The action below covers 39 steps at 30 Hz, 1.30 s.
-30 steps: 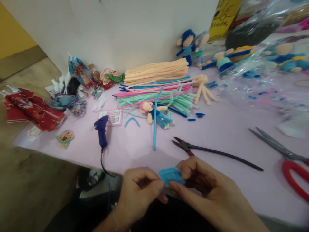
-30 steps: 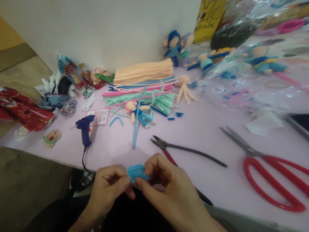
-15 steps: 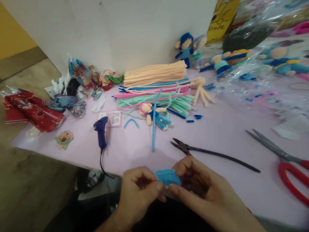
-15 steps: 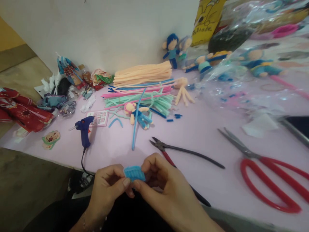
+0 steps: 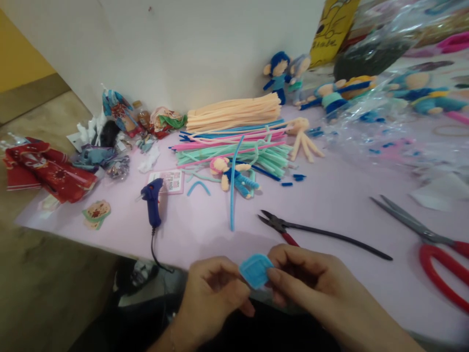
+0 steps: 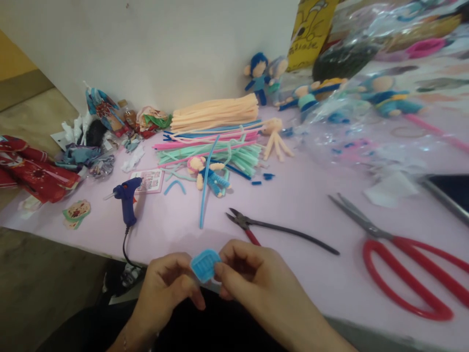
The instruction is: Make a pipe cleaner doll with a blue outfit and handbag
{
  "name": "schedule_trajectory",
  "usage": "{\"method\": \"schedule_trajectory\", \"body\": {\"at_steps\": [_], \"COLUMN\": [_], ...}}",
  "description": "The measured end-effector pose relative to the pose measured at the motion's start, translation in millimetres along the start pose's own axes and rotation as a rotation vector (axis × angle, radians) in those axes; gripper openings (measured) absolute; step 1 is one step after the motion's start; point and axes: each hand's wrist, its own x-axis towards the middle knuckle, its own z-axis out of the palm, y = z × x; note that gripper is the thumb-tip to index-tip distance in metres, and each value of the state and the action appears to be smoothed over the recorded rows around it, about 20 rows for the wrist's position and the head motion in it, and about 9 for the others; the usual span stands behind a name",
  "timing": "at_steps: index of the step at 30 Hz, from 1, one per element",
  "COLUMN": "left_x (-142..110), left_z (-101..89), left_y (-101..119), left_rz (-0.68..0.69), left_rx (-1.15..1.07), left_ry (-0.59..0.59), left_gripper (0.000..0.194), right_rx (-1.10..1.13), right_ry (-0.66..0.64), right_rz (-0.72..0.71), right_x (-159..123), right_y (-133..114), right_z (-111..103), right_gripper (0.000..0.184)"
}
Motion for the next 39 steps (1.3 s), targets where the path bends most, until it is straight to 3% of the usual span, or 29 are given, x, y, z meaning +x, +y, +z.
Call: {"method": "schedule_trajectory", "body": {"at_steps": [7,15,20,24,27,30,33,39], "left_x": [2,4,2,1,2,3,3,1], "left_z": [4.0,13.6,12.5,14.3,17.7,19.1,17.3,13.8], "left_y": [1,-11,-13,-9,-4,0,-2,-8], "left_rz": [-0.048,0.076,0.047,0.026,0.001,-0.029,-0.002,0.129], "left_rx": [0.008,-0.204,-0.142,-0.042,0.034,0.109,0.165,0.345], "left_ry": [-0.054,-0.043,-0.116,-0.046,0.043,0.105,0.118,0.059], "left_gripper": [0.043,0.033,0.033,0.037,0.037,0.034,0.030,0.026], "right_rx": [-0.054,0.066,0.035,-0.024,-0.184,-0.470,-0.743,-1.139], "right_ry": [-0.026,-0.096,-0.052,-0.065,0.082,0.270,0.288,0.247], "right_rz": [-0.023,-0.005,-0.008,-0.006,-0.175,-0.542,-0.862,-0.987], "right_x": [-1,-2,0,0,-4,-8,-12,-20], "right_y": [-3,-1,-1,-2,-3,0,5,11], "right_z": [-1,-4,-3,-4,-7,-10,-10,-5], "right_gripper": [0.029,0.035,0.042,0.039,0.027,0.014,0.022,0.037]}}
